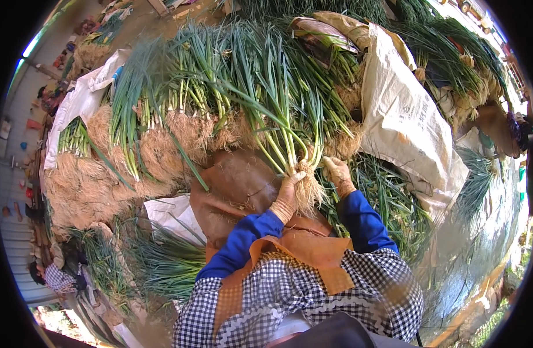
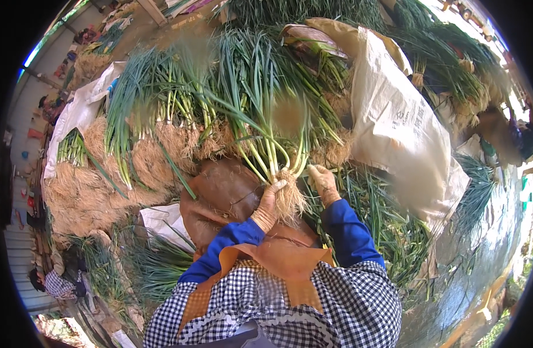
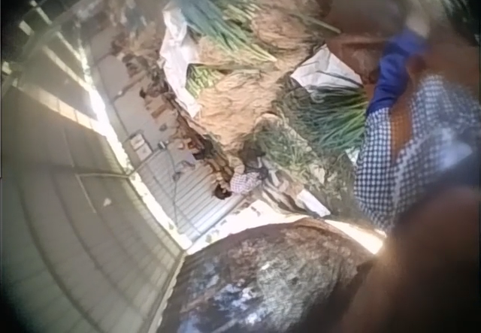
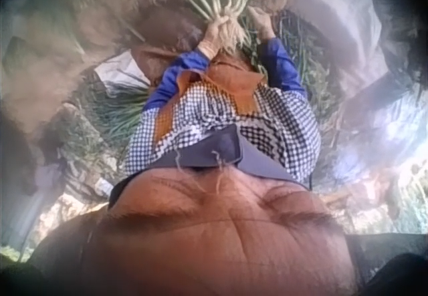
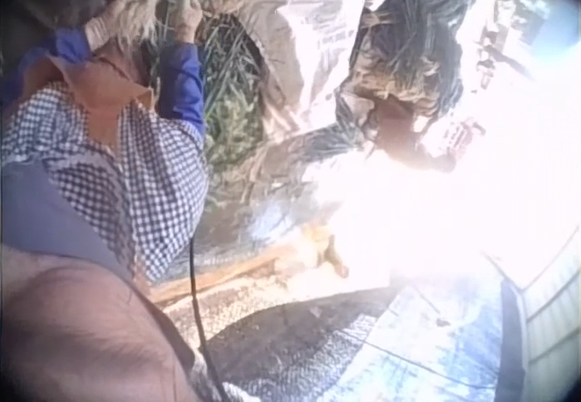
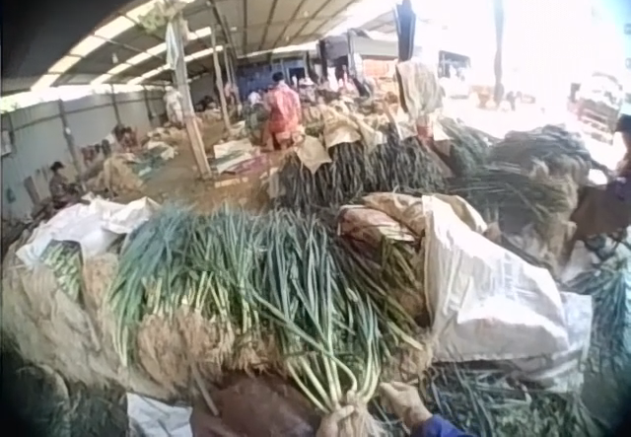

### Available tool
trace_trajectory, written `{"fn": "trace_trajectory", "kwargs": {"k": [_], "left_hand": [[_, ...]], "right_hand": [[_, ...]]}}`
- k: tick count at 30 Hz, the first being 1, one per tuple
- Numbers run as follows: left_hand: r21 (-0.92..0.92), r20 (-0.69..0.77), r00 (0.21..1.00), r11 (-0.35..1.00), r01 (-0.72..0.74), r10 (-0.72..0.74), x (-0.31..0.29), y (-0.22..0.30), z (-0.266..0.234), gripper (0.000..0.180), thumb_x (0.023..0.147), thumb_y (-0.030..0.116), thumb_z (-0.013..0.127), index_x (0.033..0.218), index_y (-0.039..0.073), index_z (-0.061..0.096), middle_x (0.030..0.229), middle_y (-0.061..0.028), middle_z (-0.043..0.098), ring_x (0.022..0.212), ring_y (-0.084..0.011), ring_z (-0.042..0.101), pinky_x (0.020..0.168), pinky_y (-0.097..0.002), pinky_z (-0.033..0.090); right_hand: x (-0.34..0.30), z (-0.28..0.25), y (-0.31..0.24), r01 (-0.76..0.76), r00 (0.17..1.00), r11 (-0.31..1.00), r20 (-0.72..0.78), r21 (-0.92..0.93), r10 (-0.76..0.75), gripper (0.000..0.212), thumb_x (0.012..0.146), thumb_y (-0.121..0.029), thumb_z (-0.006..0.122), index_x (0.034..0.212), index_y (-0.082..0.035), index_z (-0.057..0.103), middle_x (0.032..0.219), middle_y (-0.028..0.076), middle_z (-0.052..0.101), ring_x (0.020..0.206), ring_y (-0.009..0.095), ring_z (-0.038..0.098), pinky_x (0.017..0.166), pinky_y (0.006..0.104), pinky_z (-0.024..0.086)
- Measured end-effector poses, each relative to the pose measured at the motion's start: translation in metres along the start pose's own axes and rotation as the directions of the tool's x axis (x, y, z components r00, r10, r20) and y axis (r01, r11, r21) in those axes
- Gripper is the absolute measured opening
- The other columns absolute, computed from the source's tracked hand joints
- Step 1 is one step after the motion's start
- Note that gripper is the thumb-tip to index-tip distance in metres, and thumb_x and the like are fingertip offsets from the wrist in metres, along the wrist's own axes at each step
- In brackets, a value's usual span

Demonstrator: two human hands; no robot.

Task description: The person picks up green onions from a pile, strips off outer layers by hand, and gathers them into bunches while sitting on the floor.

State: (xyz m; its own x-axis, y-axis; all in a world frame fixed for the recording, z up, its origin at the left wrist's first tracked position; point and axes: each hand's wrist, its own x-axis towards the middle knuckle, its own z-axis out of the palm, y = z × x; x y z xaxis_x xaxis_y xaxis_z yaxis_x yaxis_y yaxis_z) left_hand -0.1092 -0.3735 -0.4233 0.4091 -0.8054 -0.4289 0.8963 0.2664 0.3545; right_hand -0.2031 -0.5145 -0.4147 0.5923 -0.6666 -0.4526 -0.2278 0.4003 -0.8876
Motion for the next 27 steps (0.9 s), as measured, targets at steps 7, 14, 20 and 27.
{"fn": "trace_trajectory", "kwargs": {"k": [7, 14, 20, 27], "left_hand": [[-0.115, 0.026, 0.968, 0.962, 0.250, -0.248, -0.013, 0.011, 0.003, 0.023, 0.082, 0.013, 0.054, 0.102, 0.002, 0.056, 0.090, -0.0119, 0.063, 0.077, -0.0246, 0.062, 0.072, -0.0380, 0.052], [-0.144, 0.006, 0.970, 0.960, 0.241, -0.243, -0.029, 0.038, -0.010, 0.026, 0.085, 0.011, 0.050, 0.108, -0.002, 0.055, 0.099, -0.0139, 0.062, 0.085, -0.0226, 0.061, 0.077, -0.0315, 0.051], [-0.118, 0.060, 0.979, 0.972, 0.201, -0.195, -0.032, 0.046, 0.012, 0.029, 0.082, 0.005, 0.051, 0.111, 0.003, 0.054, 0.100, -0.0104, 0.061, 0.086, -0.0217, 0.060, 0.079, -0.0333, 0.050], [0.082, -0.073, 0.980, 0.978, 0.191, -0.185, -0.035, 0.028, 0.022, 0.031, 0.081, 0.006, 0.057, 0.112, 0.003, 0.053, 0.096, -0.0085, 0.061, 0.083, -0.0195, 0.060, 0.073, -0.0318, 0.052]], "right_hand": [[0.036, 0.028, 0.071, -0.273, 0.783, 0.834, 0.615, 0.479, -0.097, 0.044, 0.088, -0.022, 0.054, 0.128, -0.005, 0.041, 0.107, 0.005, 0.055, 0.099, 0.017, 0.055, 0.084, 0.0304, 0.048], [0.009, 0.067, 0.042, 0.327, 0.899, 0.935, 0.259, 0.136, -0.352, 0.017, 0.084, -0.019, 0.057, 0.095, -0.007, 0.061, 0.079, 0.006, 0.063, 0.072, 0.023, 0.062, 0.066, 0.0321, 0.050], [-0.011, -0.046, 0.040, 0.329, 0.889, -0.016, 0.304, -0.944, 0.343, 0.055, 0.085, -0.055, 0.041, 0.088, -0.006, 0.067, 0.086, 0.015, 0.064, 0.088, 0.027, 0.062, 0.077, 0.0389, 0.047], [0.019, 0.032, 0.006, 0.013, 0.991, 0.958, 0.127, 0.285, -0.052, 0.044, 0.090, -0.044, 0.046, 0.094, -0.002, 0.059, 0.071, 0.000, 0.057, 0.059, 0.009, 0.049, 0.056, 0.0231, 0.041]]}}
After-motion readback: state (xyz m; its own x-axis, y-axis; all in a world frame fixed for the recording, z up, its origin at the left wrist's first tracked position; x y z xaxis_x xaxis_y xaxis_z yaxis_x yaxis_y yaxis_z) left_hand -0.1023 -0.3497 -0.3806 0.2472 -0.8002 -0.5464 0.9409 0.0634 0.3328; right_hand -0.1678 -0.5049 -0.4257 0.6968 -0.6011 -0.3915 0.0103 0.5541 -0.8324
